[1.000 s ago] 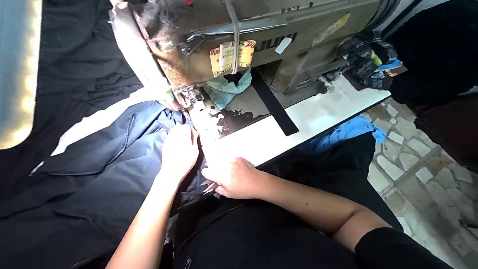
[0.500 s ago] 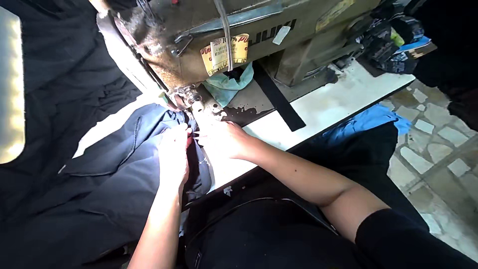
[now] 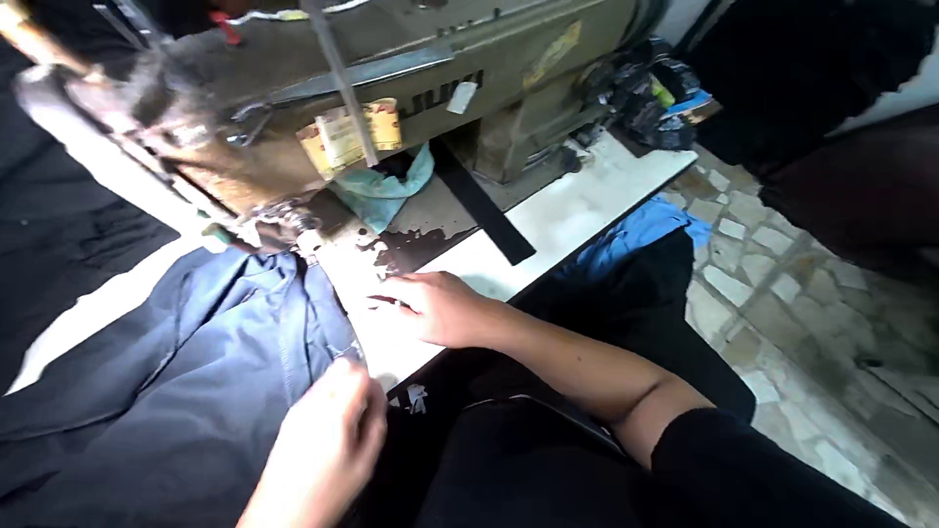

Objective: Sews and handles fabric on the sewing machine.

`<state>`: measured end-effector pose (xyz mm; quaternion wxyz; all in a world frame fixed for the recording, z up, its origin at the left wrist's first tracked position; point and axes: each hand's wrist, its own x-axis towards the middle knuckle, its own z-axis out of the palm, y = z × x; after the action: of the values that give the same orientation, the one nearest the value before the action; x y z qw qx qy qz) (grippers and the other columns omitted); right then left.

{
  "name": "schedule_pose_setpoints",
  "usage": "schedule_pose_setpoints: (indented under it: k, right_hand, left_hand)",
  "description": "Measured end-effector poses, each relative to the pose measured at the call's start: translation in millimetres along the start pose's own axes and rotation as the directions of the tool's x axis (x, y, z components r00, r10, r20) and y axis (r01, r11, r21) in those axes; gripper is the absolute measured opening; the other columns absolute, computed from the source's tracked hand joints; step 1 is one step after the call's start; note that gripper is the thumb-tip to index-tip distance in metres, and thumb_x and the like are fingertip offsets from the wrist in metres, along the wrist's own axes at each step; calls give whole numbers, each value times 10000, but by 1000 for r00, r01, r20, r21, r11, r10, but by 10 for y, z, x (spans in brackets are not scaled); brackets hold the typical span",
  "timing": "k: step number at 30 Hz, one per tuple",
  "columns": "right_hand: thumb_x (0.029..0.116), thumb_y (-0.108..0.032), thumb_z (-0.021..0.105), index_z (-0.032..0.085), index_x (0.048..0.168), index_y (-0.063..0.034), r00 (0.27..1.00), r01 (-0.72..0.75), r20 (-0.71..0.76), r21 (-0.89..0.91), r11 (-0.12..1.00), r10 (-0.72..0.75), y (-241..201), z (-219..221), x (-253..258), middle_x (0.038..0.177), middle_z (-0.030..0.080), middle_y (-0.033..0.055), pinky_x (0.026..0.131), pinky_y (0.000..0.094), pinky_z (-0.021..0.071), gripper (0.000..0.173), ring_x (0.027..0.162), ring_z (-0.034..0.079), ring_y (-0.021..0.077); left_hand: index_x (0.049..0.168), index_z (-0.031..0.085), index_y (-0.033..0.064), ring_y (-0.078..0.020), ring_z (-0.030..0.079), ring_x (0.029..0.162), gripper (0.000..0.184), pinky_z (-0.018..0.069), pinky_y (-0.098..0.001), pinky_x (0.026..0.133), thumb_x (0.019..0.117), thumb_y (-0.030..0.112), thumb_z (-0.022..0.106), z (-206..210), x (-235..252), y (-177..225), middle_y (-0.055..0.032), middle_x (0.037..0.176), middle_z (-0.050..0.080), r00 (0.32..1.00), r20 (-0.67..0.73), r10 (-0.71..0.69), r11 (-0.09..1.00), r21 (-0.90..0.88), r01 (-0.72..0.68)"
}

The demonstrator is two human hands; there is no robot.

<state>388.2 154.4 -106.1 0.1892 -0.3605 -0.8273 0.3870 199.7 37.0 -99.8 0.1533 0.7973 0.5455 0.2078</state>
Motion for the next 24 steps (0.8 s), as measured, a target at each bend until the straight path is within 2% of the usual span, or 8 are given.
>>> schedule_pose_setpoints:
  k: [2, 5, 10, 14, 17, 19, 21, 24]
  right_hand:
    - [1028, -156, 571, 714, 1145, 9, 999, -7, -30, 81, 997, 10, 113, -92, -321, 929, 707, 141, 775, 446, 549, 248, 844, 677, 239]
    - [1044, -208, 526, 713, 1152, 32, 996, 4, -93, 161, 987, 11, 302, -153, -793, 978, 723, 166, 824, 404, 539, 322, 904, 679, 218]
    - [1058, -217, 491, 693, 1180, 68, 945, -35, -303, 287, 957, 126, 594, -165, -1294, 1075, 726, 149, 863, 245, 516, 369, 947, 655, 76]
    - [1051, -198, 485, 682, 1178, 62, 864, -96, -425, 386, 917, 269, 711, -240, -1421, 1084, 698, 86, 739, 126, 464, 350, 818, 569, -53]
    - [1053, -198, 483, 678, 1189, 64, 822, -128, -472, 390, 912, 317, 778, -354, -1496, 1112, 698, 100, 753, 129, 468, 354, 840, 579, -47]
    - [1051, -211, 495, 680, 1188, 62, 809, -147, -483, 387, 910, 335, 850, -414, -1524, 1097, 702, 103, 785, 149, 477, 357, 874, 594, -25]
    - [1024, -242, 561, 689, 1181, 53, 799, -173, -488, 372, 912, 351, 937, -459, -1506, 1101, 719, 137, 886, 252, 523, 358, 977, 654, 69]
    - [961, -209, 683, 700, 1184, 46, 780, -232, -514, 291, 928, 357, 991, -527, -1369, 1059, 728, 186, 887, 449, 556, 339, 978, 696, 244]
  left_hand:
    - [811, 688, -26, -347, 695, 642, 96, 561, -515, 543, 851, 47, 641, 141, -188, 254, -177, 759, 671, 976, 211, -44, 995, 94, 24]
    - [916, 716, -70, -427, 715, 673, 91, 570, -562, 555, 894, -14, 647, 552, -276, 350, -255, 849, 702, 942, 302, -148, 969, 237, 76]
    - [921, 745, -11, -319, 734, 695, 230, 596, -478, 581, 929, 108, 549, 647, 435, 380, -161, 824, 723, 968, 51, 247, 968, 40, -249]
    - [999, 746, -43, -405, 713, 990, 236, 572, -559, 834, 943, 142, 610, 885, 1390, 380, -210, 1027, 736, 909, -33, 416, 909, 21, -416]
    - [1066, 730, -61, -467, 657, 1087, 234, 529, -622, 859, 929, 125, 695, 1031, 1746, 484, -252, 1111, 699, 923, 78, 378, 920, 77, -383]
    - [988, 733, -61, -480, 663, 1048, 147, 538, -629, 810, 908, 56, 693, 1086, 1809, 513, -255, 1053, 696, 920, 89, 381, 907, 157, -390]
    - [933, 732, -64, -483, 683, 987, 106, 543, -626, 764, 878, -12, 659, 1119, 1821, 481, -259, 997, 705, 897, 55, 438, 874, 207, -440]
    - [896, 707, -93, -492, 691, 968, 192, 545, -630, 781, 922, 25, 558, 1170, 1836, 413, -280, 995, 709, 886, 5, 464, 869, 191, -456]
